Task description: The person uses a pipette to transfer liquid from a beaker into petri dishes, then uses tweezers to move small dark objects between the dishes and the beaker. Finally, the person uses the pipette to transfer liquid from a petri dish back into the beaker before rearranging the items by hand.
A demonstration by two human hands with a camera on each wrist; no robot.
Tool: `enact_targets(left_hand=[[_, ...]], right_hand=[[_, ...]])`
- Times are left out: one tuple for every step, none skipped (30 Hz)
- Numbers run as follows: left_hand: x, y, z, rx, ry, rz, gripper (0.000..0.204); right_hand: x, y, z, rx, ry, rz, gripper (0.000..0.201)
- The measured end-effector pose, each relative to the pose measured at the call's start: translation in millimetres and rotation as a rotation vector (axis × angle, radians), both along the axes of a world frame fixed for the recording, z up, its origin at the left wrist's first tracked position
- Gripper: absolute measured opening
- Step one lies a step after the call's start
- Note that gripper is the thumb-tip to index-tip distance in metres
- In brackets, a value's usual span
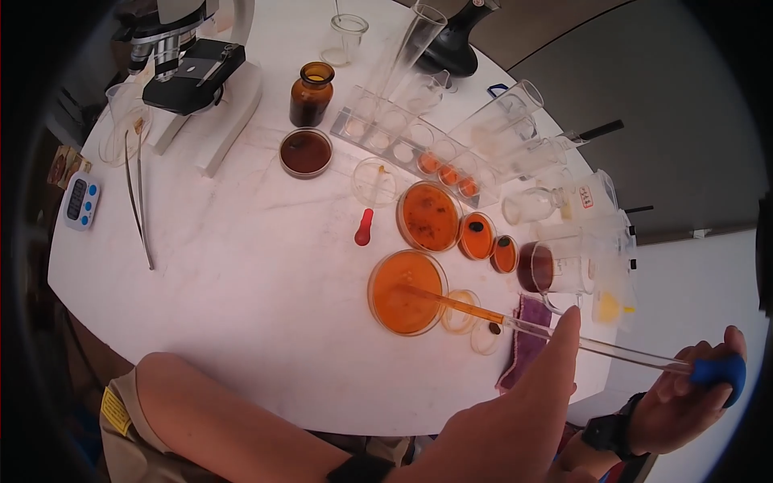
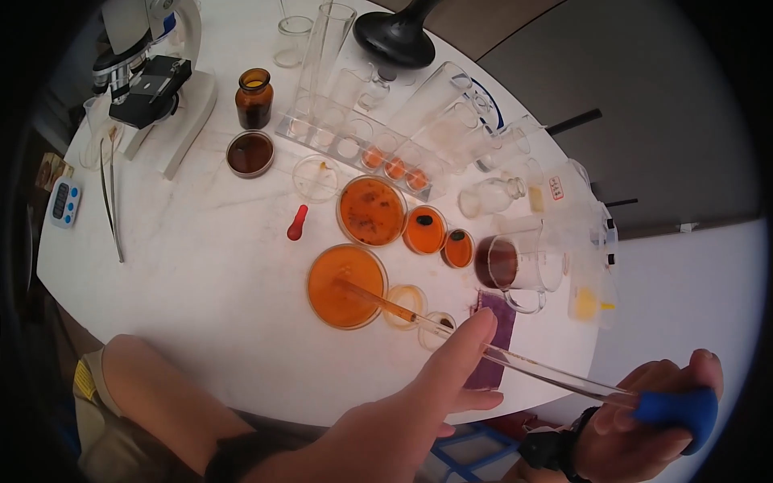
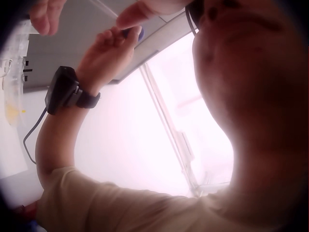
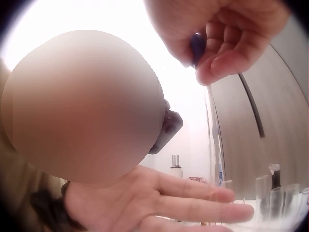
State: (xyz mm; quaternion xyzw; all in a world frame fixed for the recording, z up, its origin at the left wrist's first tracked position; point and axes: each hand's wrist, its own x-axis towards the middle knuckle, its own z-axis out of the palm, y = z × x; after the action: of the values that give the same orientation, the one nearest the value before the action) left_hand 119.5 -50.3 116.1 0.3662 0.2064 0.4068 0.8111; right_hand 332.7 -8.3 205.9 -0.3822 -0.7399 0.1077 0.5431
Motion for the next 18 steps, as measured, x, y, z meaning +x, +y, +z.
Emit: enact_targets(left_hand=[[4.1,-4.2,-2.6,0.088,0.065,0.054,0.09],[6.9,-6.1,-4.6,0.178,0.131,0.107,0.09],[8.2,-4.4,-5.5,0.176,0.129,0.109,0.09],[9.0,-2.0,-6.3,0.155,0.089,0.112,0.092],[8.5,-0.7,-6.9,0.135,0.049,0.114,0.094],[1.7,-3.7,-0.8,0.134,0.048,0.117,0.094],[-9.7,-9.4,10.7,0.184,0.029,0.255,0.095],[-16.3,-12.9,17.0,0.235,0.011,0.393,0.096],[-9.2,-14.8,13.4,0.236,0.012,0.398,0.096],[4.4,-16.1,6.9,0.284,0.078,0.488,0.095],[16.0,-17.6,-0.2,0.332,0.145,0.576,0.094],[17.2,-12.4,-3.3,0.333,0.146,0.58,0.094],[18.3,-7.2,-6.5,0.281,0.095,0.438,0.097],[18.1,-4.4,-7.6,0.227,0.043,0.296,0.1],[18.0,-4.7,-7.4,0.227,0.043,0.297,0.1],[18.0,-5.1,-7.2,0.248,0.07,0.304,0.099],[17.8,-5.3,-7.1,0.269,0.097,0.312,0.098],[10.2,-2.2,-4.5,0.269,0.097,0.314,0.098]], right_hand=[[-0.9,-0.2,0.8,-0.001,0.002,-0.006,0.06],[0.2,-0.7,1.9,-0.004,-0.001,-0.004,0.06],[2.5,-1.3,3.3,-0.007,-0.034,0.013,0.062],[3.2,-2.1,3.7,-0.01,-0.066,0.03,0.064],[2.1,-3.0,3.6,-0.012,-0.067,0.033,0.064],[1.1,-3.3,3.9,-0.01,-0.075,0.027,0.066],[-25.0,0.9,3.5,-0.007,-0.083,0.023,0.067],[-9.5,-2.1,5.0,-0.007,-0.083,0.027,0.067],[-8.5,-2.4,6.1,-0.023,-0.093,0.061,0.067],[-20.6,0.0,6.2,-0.039,-0.102,0.094,0.067],[-6.3,-1.1,6.2,-0.038,-0.102,0.099,0.067],[-7.2,0.3,4.8,-0.01,-0.082,0.061,0.069],[-6.7,0.8,4.0,0.018,-0.063,0.023,0.07],[-7.3,0.6,3.8,0.019,-0.064,0.025,0.07],[-32.0,3.5,2.8,0.013,-0.054,0.021,0.072],[-32.8,3.3,2.7,0.008,-0.045,0.018,0.074],[-17.3,1.5,3.9,0.009,-0.045,0.019,0.074],[-16.9,1.9,5.2,-0.005,-0.058,0.04,0.077]])
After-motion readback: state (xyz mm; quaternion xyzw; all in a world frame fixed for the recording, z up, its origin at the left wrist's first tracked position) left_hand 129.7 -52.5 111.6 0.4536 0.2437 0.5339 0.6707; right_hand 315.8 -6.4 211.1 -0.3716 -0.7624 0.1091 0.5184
